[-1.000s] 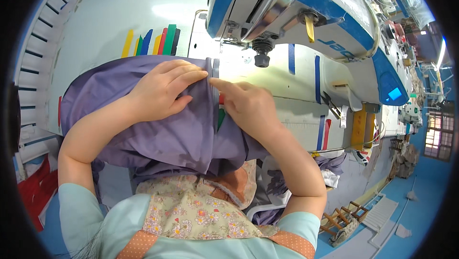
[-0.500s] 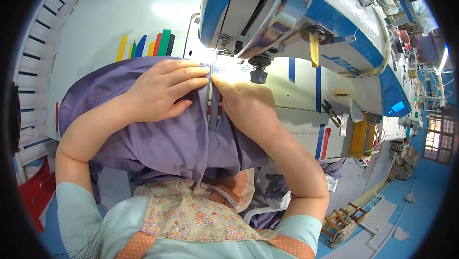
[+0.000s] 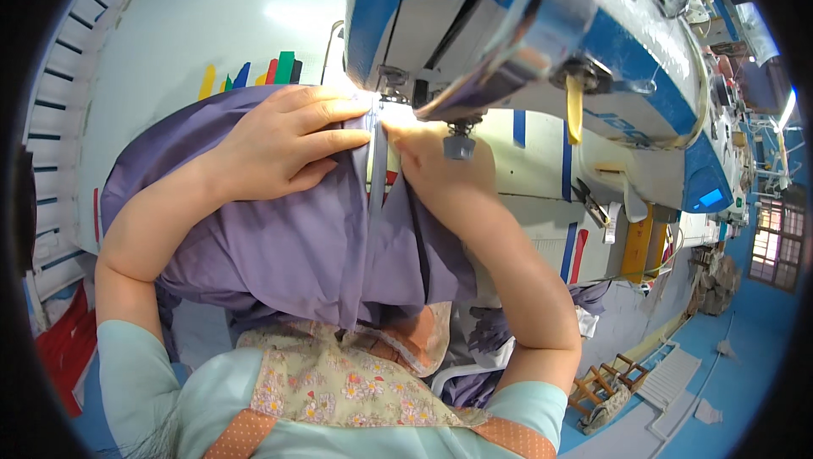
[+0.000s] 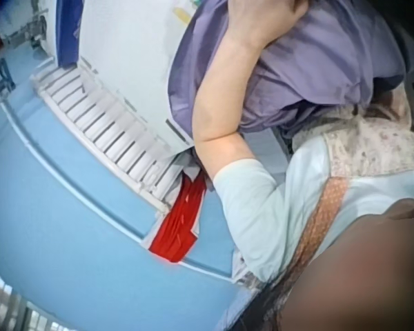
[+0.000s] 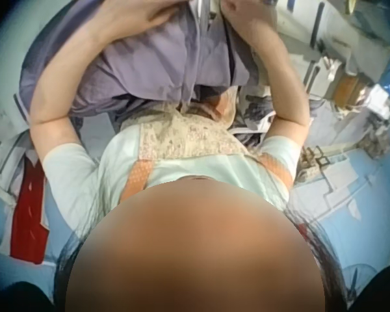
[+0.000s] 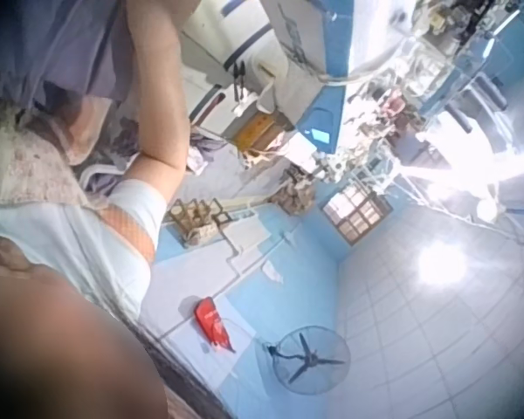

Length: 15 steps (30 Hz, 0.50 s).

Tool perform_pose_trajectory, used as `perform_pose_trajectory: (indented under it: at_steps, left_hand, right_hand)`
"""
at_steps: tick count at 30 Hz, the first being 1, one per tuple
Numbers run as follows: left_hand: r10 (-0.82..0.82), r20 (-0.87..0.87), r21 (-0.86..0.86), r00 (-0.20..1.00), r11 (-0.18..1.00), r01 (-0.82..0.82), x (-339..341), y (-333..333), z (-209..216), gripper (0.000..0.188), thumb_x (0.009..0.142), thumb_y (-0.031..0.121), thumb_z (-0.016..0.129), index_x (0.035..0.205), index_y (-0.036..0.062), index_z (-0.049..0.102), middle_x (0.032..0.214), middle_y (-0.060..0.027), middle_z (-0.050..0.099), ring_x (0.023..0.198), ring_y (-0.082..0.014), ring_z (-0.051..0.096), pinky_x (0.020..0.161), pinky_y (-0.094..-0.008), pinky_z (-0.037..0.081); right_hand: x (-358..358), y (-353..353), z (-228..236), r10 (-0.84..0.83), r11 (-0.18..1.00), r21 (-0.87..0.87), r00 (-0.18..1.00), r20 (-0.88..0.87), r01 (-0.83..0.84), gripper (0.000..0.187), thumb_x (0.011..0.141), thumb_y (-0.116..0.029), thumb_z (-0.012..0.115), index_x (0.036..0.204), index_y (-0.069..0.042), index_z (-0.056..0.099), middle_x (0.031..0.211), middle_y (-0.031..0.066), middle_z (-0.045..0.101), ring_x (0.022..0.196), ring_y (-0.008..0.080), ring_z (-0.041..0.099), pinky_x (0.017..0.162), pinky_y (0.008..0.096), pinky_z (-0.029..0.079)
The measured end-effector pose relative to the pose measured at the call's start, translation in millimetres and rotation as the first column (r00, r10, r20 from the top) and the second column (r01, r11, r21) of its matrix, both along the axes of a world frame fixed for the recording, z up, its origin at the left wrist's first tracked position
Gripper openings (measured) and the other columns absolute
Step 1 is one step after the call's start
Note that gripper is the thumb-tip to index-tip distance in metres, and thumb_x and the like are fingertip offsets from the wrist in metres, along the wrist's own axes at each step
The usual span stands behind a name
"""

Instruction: Sewing a zipper and assembling fabric components of a purple garment using an industrial sewing machine.

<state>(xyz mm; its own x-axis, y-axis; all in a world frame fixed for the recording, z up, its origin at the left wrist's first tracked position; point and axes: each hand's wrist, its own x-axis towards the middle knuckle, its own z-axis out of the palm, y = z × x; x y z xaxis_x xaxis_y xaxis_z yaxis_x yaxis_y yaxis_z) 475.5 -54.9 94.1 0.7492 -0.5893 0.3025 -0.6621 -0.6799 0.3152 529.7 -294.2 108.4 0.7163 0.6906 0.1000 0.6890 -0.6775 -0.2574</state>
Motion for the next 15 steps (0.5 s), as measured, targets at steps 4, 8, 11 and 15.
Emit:
perform_pose_trajectory:
  at_steps: [4, 8, 11, 15]
  left_hand:
    - [-0.031, 0.064, -0.040, 0.997, 0.999, 0.034, 1, -1, 6, 0.047, 0.073, 0.011, 0.072, 0.119, 0.0167, 0.063, 0.131, -0.0063, 0.055, 0.124, -0.0275, 0.050, 0.104, -0.0413, 0.041]
    - [0.003, 0.171, -0.024, 0.985, 1.000, 0.001, -8, -4, 9, 0.049, 0.070, 0.013, 0.075, 0.117, 0.0128, 0.064, 0.124, -0.0058, 0.060, 0.117, -0.0275, 0.053, 0.098, -0.0407, 0.045]
    - [-0.017, -0.043, -0.278, 0.999, 0.961, 0.004, -33, -27, 28, 0.055, 0.073, 0.013, 0.076, 0.125, 0.0067, 0.058, 0.123, -0.0086, 0.060, 0.112, -0.0282, 0.057, 0.094, -0.0372, 0.048]
    - [-0.222, -0.456, -0.596, 0.862, 0.796, -0.111, -70, -89, 59, 0.054, 0.079, 0.008, 0.073, 0.130, 0.0052, 0.053, 0.122, -0.0072, 0.061, 0.111, -0.0209, 0.058, 0.092, -0.0325, 0.048]
  right_hand:
    - [0, -25, 12, -0.012, 0.724, 0.454, 0.667, -0.745, 0.520, 0.021, 0.085, -0.004, 0.070, 0.106, -0.009, 0.073, 0.076, -0.0074, 0.061, 0.067, 0.0044, 0.051, 0.063, 0.0225, 0.044]
    - [-19, -42, 47, -0.099, 0.826, 0.304, 0.653, -0.751, 0.474, 0.029, 0.081, 0.001, 0.072, 0.109, -0.005, 0.070, 0.091, -0.0029, 0.066, 0.083, 0.0049, 0.058, 0.073, 0.0208, 0.047]
    - [-49, -53, 64, 0.017, 0.828, 0.384, 0.665, -0.747, 0.409, 0.033, 0.079, 0.004, 0.072, 0.110, -0.005, 0.069, 0.099, 0.0004, 0.069, 0.090, 0.0057, 0.061, 0.077, 0.0220, 0.049]
    - [-87, -69, 87, 0.186, 0.846, 0.498, 0.770, -0.610, 0.190, 0.040, 0.072, 0.005, 0.072, 0.110, -0.006, 0.067, 0.101, 0.0066, 0.070, 0.086, 0.0122, 0.066, 0.077, 0.0263, 0.052]
